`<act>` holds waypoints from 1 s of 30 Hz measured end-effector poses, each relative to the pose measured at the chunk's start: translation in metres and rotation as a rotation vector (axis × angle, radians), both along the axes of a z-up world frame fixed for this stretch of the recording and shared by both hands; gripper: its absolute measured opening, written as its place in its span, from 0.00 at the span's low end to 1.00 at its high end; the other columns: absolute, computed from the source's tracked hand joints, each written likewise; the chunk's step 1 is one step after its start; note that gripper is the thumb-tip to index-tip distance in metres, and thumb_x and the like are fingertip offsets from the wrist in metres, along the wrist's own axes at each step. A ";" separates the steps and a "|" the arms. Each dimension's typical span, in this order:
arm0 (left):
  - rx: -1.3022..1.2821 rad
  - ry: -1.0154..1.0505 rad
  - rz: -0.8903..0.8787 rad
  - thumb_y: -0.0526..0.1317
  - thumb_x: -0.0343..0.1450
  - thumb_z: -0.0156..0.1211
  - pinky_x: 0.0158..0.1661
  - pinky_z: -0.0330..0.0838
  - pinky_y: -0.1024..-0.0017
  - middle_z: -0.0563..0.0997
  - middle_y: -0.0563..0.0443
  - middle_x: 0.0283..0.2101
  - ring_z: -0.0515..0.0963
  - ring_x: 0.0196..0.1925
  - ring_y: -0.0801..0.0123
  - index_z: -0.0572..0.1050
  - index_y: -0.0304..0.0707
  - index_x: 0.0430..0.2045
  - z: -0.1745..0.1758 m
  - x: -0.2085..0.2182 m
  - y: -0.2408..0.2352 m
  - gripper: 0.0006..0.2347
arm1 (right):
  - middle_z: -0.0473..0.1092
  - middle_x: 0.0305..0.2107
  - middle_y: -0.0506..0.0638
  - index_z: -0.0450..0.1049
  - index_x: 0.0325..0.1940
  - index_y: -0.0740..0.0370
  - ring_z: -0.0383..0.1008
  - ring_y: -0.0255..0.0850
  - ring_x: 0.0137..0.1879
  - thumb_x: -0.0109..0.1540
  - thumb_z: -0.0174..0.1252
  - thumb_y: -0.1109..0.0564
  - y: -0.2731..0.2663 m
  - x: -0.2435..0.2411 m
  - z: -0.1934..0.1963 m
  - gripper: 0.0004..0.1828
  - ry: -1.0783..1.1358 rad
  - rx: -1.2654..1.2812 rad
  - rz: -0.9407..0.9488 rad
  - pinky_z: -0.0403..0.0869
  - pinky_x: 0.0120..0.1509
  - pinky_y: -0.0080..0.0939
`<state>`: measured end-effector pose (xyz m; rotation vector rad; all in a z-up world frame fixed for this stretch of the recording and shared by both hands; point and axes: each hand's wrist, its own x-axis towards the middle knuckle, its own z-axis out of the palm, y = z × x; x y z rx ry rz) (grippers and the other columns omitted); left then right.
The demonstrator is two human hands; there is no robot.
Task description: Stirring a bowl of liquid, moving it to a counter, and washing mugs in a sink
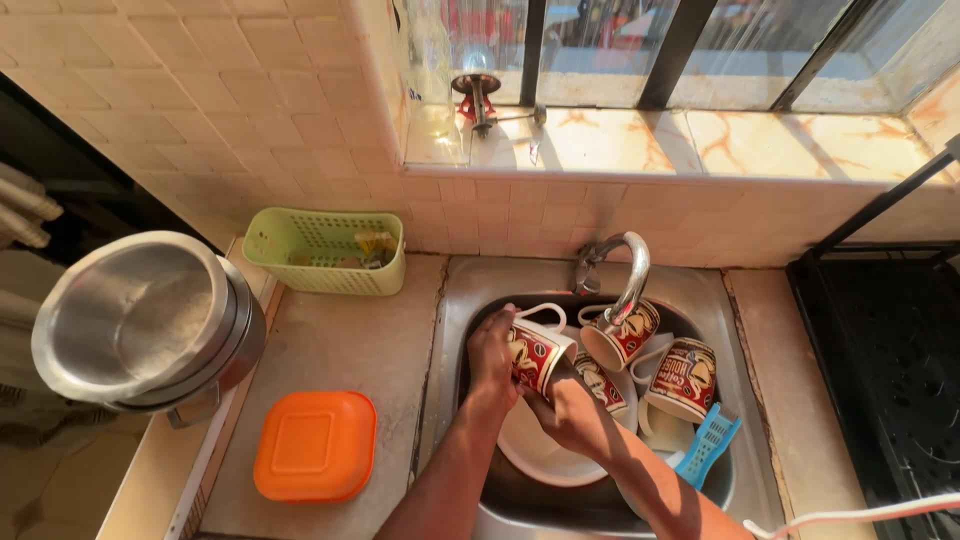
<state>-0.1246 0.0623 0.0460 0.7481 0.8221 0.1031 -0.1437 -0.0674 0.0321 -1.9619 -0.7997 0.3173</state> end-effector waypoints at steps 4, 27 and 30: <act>0.044 -0.031 0.008 0.41 0.71 0.62 0.26 0.74 0.63 0.80 0.47 0.24 0.80 0.25 0.59 0.78 0.37 0.31 -0.006 -0.005 -0.004 0.06 | 0.67 0.62 0.63 0.64 0.68 0.61 0.64 0.58 0.68 0.67 0.43 0.55 -0.005 -0.002 0.002 0.25 -0.084 -0.013 0.104 0.61 0.71 0.54; 0.238 -0.311 -0.052 0.45 0.72 0.61 0.32 0.77 0.69 0.80 0.38 0.26 0.82 0.29 0.61 0.80 0.32 0.36 -0.020 -0.002 -0.011 0.13 | 0.78 0.31 0.56 0.81 0.46 0.70 0.76 0.43 0.39 0.60 0.65 0.63 0.010 -0.019 0.057 0.11 0.372 0.542 -0.421 0.78 0.50 0.48; 0.201 -0.263 -0.144 0.52 0.69 0.66 0.38 0.78 0.60 0.78 0.33 0.33 0.80 0.37 0.56 0.79 0.29 0.41 -0.015 -0.006 -0.008 0.20 | 0.79 0.30 0.57 0.81 0.44 0.68 0.77 0.43 0.37 0.59 0.68 0.59 0.007 -0.018 0.048 0.11 0.295 0.287 -0.460 0.78 0.52 0.48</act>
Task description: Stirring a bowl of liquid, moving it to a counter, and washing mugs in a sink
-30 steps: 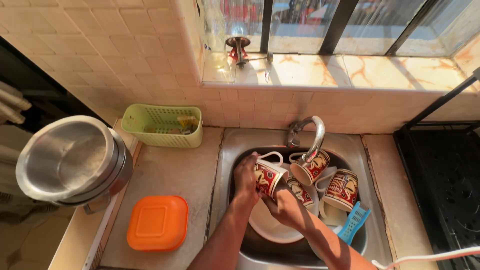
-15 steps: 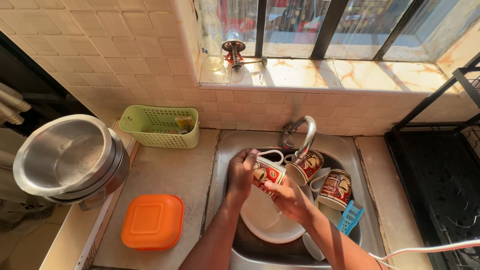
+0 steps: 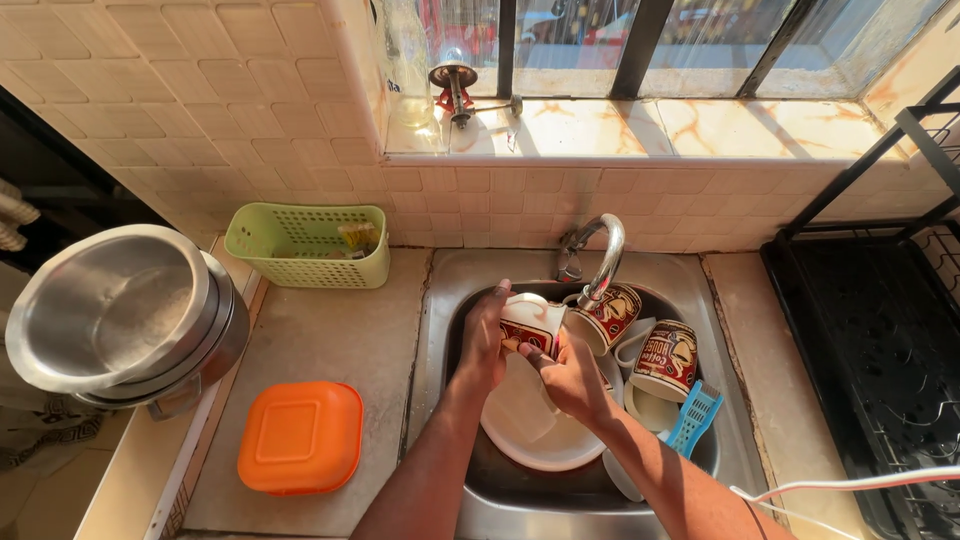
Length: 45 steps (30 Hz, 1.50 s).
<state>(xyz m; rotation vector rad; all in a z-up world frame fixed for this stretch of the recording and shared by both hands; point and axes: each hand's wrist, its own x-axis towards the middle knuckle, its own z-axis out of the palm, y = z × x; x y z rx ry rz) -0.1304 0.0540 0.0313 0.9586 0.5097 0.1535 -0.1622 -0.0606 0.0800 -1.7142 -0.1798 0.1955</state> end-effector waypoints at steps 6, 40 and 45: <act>-0.094 0.040 -0.171 0.56 0.68 0.66 0.36 0.79 0.51 0.79 0.36 0.38 0.82 0.38 0.53 0.74 0.30 0.47 -0.032 0.008 0.007 0.26 | 0.71 0.18 0.54 0.76 0.32 0.65 0.68 0.41 0.26 0.60 0.69 0.55 -0.016 0.015 -0.044 0.12 -0.096 -0.200 -0.003 0.73 0.36 0.45; -0.184 -0.253 -0.055 0.42 0.69 0.70 0.39 0.82 0.68 0.80 0.43 0.33 0.83 0.35 0.65 0.71 0.36 0.53 -0.018 -0.005 -0.001 0.21 | 0.57 0.10 0.45 0.62 0.12 0.54 0.57 0.41 0.20 0.71 0.46 0.35 -0.006 0.007 0.005 0.36 -0.014 -0.273 0.236 0.62 0.29 0.39; 0.012 -0.258 0.001 0.40 0.71 0.67 0.40 0.80 0.72 0.79 0.48 0.31 0.82 0.35 0.70 0.75 0.38 0.50 0.006 -0.015 -0.001 0.15 | 0.62 0.21 0.46 0.70 0.24 0.57 0.61 0.39 0.31 0.69 0.56 0.43 -0.002 -0.008 0.028 0.23 0.172 0.144 0.103 0.62 0.38 0.39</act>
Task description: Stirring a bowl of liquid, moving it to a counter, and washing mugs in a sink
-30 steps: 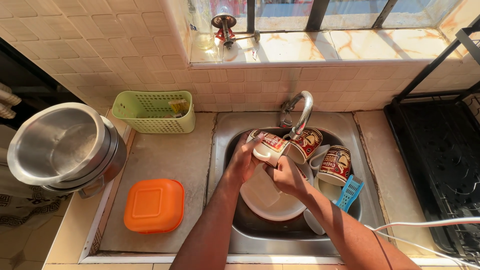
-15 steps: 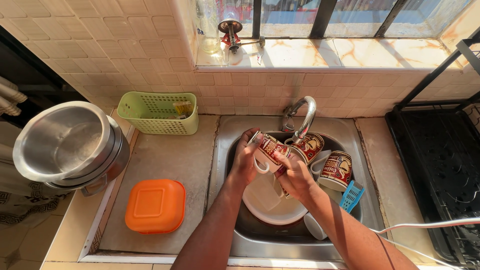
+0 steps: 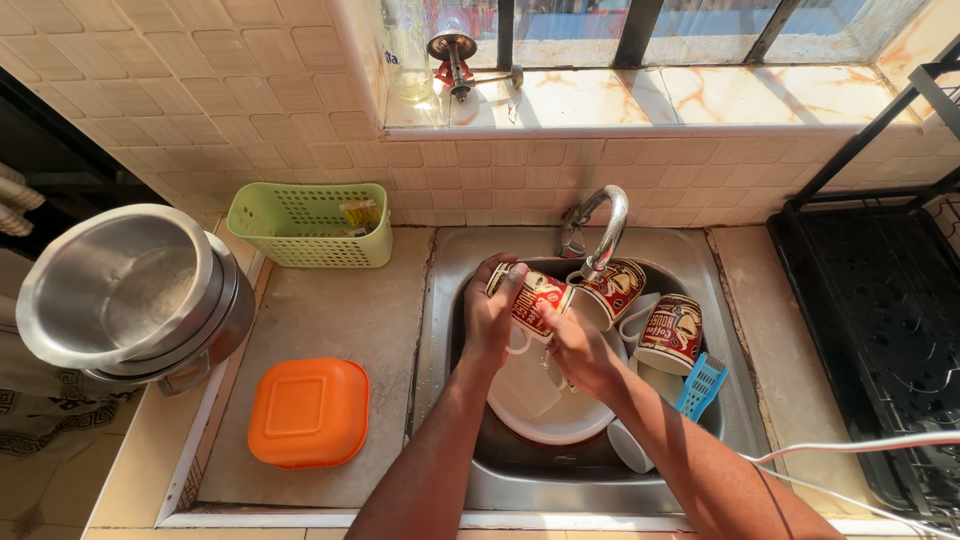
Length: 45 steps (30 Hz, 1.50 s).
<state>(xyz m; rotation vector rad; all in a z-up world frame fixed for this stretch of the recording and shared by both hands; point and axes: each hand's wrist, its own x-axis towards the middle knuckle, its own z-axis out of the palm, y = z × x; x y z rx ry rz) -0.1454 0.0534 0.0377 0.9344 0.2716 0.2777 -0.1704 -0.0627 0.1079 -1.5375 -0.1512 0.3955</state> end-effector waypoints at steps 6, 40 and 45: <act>0.606 -0.268 0.073 0.41 0.67 0.71 0.53 0.74 0.66 0.84 0.47 0.40 0.81 0.45 0.68 0.83 0.47 0.44 0.001 0.000 0.017 0.12 | 0.76 0.46 0.62 0.73 0.51 0.71 0.77 0.51 0.51 0.65 0.57 0.60 -0.020 0.024 -0.060 0.13 0.501 0.835 -0.058 0.73 0.63 0.55; -0.101 0.289 0.122 0.44 0.71 0.61 0.38 0.77 0.69 0.79 0.42 0.32 0.80 0.34 0.63 0.78 0.31 0.40 0.023 -0.012 -0.009 0.13 | 0.64 0.18 0.51 0.70 0.24 0.64 0.63 0.41 0.27 0.65 0.62 0.52 -0.001 0.001 -0.044 0.19 -0.267 -0.176 0.010 0.66 0.38 0.41; 0.027 0.334 0.157 0.46 0.70 0.60 0.34 0.75 0.71 0.80 0.44 0.29 0.80 0.32 0.67 0.80 0.34 0.37 -0.003 -0.001 -0.002 0.13 | 0.60 0.14 0.42 0.69 0.17 0.54 0.58 0.35 0.22 0.68 0.57 0.50 0.004 -0.008 -0.001 0.24 -0.282 -0.187 0.121 0.63 0.31 0.33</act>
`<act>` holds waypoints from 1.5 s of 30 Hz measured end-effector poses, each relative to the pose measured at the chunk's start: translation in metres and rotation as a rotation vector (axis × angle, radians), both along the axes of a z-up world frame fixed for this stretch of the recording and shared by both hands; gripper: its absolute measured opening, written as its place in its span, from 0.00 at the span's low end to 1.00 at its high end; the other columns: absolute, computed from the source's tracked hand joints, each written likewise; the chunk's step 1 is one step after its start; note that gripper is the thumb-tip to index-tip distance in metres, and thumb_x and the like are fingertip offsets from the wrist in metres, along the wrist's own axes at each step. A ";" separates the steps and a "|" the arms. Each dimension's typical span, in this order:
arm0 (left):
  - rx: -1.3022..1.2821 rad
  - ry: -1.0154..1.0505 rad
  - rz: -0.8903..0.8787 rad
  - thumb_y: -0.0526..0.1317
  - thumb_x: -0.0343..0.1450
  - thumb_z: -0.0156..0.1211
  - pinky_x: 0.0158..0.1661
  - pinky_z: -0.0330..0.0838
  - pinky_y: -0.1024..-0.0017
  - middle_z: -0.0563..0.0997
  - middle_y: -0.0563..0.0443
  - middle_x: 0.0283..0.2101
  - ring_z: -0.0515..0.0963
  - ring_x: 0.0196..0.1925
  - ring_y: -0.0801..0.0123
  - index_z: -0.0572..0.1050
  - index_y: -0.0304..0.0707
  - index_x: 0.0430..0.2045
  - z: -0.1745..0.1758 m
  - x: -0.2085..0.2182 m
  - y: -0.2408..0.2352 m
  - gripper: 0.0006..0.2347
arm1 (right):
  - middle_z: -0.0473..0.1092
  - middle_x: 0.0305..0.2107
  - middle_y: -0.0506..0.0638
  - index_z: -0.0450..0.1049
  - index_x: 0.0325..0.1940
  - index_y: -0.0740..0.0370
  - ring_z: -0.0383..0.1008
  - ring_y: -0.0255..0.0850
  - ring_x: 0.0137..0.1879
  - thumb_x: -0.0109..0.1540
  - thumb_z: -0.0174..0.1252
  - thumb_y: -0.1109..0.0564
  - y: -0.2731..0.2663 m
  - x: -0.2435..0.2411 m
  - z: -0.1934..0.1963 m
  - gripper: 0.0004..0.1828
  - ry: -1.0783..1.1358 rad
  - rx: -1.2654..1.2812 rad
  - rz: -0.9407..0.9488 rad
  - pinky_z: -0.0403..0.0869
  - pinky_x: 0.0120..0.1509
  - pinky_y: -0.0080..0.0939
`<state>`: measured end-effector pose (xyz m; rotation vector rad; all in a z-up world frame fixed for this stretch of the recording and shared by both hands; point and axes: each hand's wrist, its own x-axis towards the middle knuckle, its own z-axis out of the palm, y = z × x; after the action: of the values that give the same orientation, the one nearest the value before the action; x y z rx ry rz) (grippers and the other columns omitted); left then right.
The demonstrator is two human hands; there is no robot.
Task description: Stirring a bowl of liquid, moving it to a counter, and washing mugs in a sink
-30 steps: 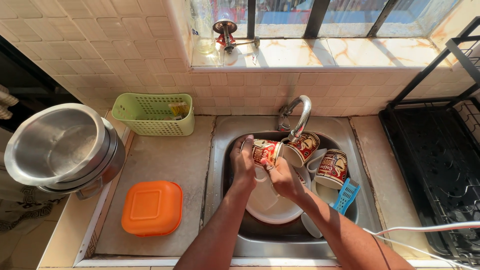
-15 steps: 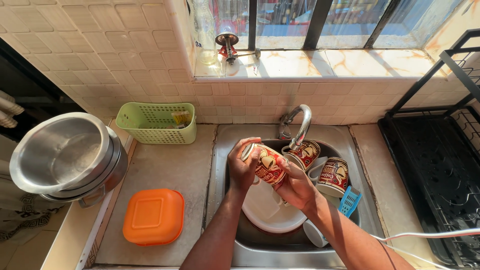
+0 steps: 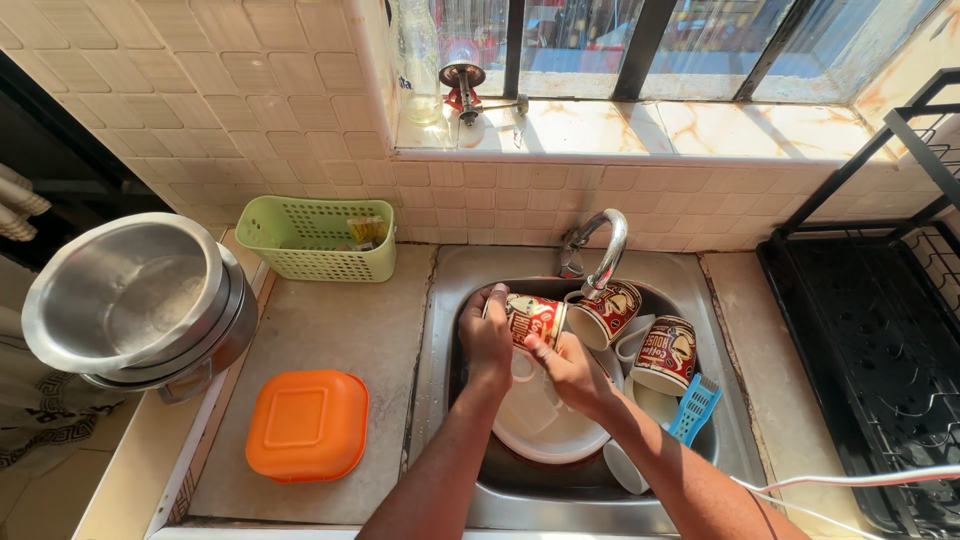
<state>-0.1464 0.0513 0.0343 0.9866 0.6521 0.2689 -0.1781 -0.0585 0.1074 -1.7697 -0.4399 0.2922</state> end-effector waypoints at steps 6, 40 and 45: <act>0.842 -0.599 0.172 0.43 0.68 0.54 0.44 0.75 0.65 0.83 0.47 0.31 0.83 0.37 0.58 0.83 0.43 0.34 0.017 -0.011 0.012 0.11 | 0.78 0.39 0.63 0.77 0.46 0.71 0.79 0.50 0.44 0.68 0.53 0.53 -0.009 0.004 -0.019 0.16 0.541 0.770 -0.077 0.73 0.59 0.51; 0.133 -0.224 -0.038 0.46 0.72 0.54 0.36 0.76 0.69 0.80 0.43 0.29 0.79 0.31 0.65 0.82 0.33 0.36 0.035 -0.016 -0.016 0.14 | 0.78 0.37 0.59 0.74 0.49 0.67 0.78 0.46 0.45 0.62 0.65 0.55 -0.011 0.012 -0.039 0.16 0.383 0.361 -0.073 0.73 0.59 0.52; -0.082 -0.059 -0.076 0.49 0.71 0.60 0.34 0.77 0.67 0.78 0.45 0.27 0.79 0.28 0.65 0.80 0.31 0.34 0.041 -0.017 -0.019 0.16 | 0.76 0.20 0.51 0.81 0.29 0.61 0.74 0.40 0.29 0.60 0.66 0.53 -0.022 0.020 -0.062 0.10 0.116 -0.193 -0.036 0.74 0.42 0.43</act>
<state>-0.1635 0.0327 0.0758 0.9195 0.5668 0.2022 -0.1579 -0.0807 0.0455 -1.9349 -0.3050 0.4209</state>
